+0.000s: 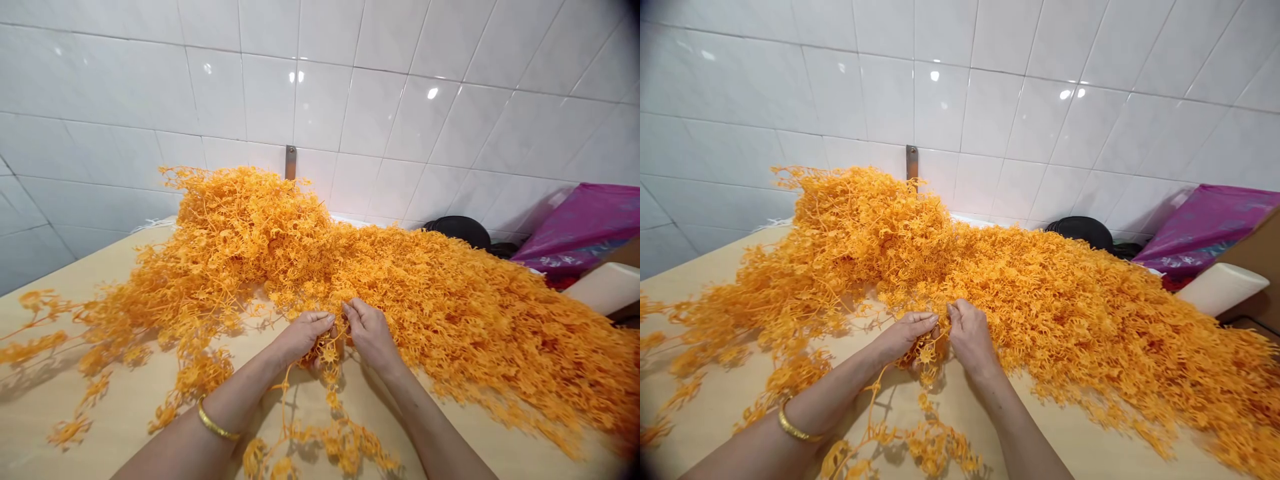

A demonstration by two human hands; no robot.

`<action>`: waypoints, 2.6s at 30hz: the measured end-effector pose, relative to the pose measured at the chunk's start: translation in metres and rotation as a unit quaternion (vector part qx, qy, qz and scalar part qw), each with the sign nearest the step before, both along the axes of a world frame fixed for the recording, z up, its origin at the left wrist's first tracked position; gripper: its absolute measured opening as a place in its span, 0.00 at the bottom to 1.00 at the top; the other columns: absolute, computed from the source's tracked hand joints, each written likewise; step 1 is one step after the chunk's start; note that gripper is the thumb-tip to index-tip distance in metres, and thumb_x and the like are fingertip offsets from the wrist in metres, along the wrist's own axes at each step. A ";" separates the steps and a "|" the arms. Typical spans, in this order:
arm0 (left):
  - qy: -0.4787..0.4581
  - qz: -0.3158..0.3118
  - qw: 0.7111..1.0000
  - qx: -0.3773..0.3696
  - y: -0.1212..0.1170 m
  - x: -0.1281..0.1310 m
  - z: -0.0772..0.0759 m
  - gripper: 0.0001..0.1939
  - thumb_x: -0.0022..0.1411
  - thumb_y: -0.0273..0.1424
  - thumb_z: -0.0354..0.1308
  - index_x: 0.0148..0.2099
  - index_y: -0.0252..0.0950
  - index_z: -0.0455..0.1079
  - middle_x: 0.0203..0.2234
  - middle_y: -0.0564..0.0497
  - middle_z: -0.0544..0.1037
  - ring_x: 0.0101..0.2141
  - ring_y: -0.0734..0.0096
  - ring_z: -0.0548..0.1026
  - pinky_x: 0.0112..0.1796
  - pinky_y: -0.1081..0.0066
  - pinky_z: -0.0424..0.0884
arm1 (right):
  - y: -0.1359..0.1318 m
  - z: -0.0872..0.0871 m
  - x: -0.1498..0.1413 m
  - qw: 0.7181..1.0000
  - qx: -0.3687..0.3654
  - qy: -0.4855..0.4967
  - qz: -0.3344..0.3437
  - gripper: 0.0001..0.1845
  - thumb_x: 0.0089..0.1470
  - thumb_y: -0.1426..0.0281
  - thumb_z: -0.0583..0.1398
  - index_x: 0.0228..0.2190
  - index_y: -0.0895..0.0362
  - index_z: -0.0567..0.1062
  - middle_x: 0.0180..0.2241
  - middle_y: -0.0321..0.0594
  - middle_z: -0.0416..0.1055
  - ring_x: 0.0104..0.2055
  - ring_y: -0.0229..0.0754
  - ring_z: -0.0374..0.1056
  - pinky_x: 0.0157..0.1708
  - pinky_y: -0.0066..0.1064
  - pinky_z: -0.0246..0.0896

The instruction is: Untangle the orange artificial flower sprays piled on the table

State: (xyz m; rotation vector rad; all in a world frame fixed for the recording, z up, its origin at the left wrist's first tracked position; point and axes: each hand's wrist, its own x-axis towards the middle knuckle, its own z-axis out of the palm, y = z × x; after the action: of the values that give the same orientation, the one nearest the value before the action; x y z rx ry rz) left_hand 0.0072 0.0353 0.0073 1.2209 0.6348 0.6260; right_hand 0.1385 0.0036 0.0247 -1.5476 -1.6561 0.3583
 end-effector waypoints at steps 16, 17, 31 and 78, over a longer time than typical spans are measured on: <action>0.036 0.077 0.996 0.010 -0.009 0.002 0.000 0.18 0.50 0.47 0.50 0.25 0.36 0.56 0.10 0.60 0.57 0.08 0.82 0.58 0.08 0.81 0.51 | -0.003 0.022 0.038 0.985 0.088 0.076 -0.128 0.15 0.54 0.62 0.45 0.38 0.55 0.63 0.21 0.34 0.60 0.21 0.36 0.57 0.21 0.27 0.50; 0.043 0.087 0.995 0.018 -0.009 0.004 -0.001 0.18 0.50 0.46 0.50 0.25 0.36 0.55 0.10 0.60 0.57 0.08 0.81 0.59 0.08 0.81 0.50 | -0.004 0.022 0.033 0.987 0.084 0.088 -0.101 0.16 0.53 0.60 0.46 0.37 0.56 0.64 0.19 0.33 0.57 0.20 0.35 0.56 0.20 0.27 0.50; 0.060 0.123 0.987 0.084 -0.012 0.009 -0.002 0.16 0.52 0.43 0.50 0.24 0.35 0.56 0.11 0.59 0.60 0.09 0.83 0.57 0.10 0.80 0.54 | -0.006 0.016 0.016 0.972 -0.108 0.174 0.116 0.11 0.46 0.64 0.55 0.33 0.56 0.65 0.20 0.30 0.58 0.21 0.33 0.57 0.23 0.26 0.55; 0.017 0.163 0.983 0.082 -0.005 0.006 -0.009 0.14 0.51 0.40 0.51 0.24 0.33 0.60 0.13 0.59 0.55 0.14 0.84 0.53 0.15 0.80 0.49 | 0.002 0.017 0.047 0.949 0.127 0.139 -0.252 0.13 0.51 0.59 0.49 0.25 0.56 0.59 0.18 0.33 0.57 0.18 0.35 0.54 0.18 0.27 0.46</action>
State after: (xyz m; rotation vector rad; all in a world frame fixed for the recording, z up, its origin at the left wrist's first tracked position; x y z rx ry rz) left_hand 0.0127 0.0307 -0.0017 1.2924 0.8347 0.9475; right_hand 0.1852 0.0060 0.0413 -1.5740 -1.0001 0.0784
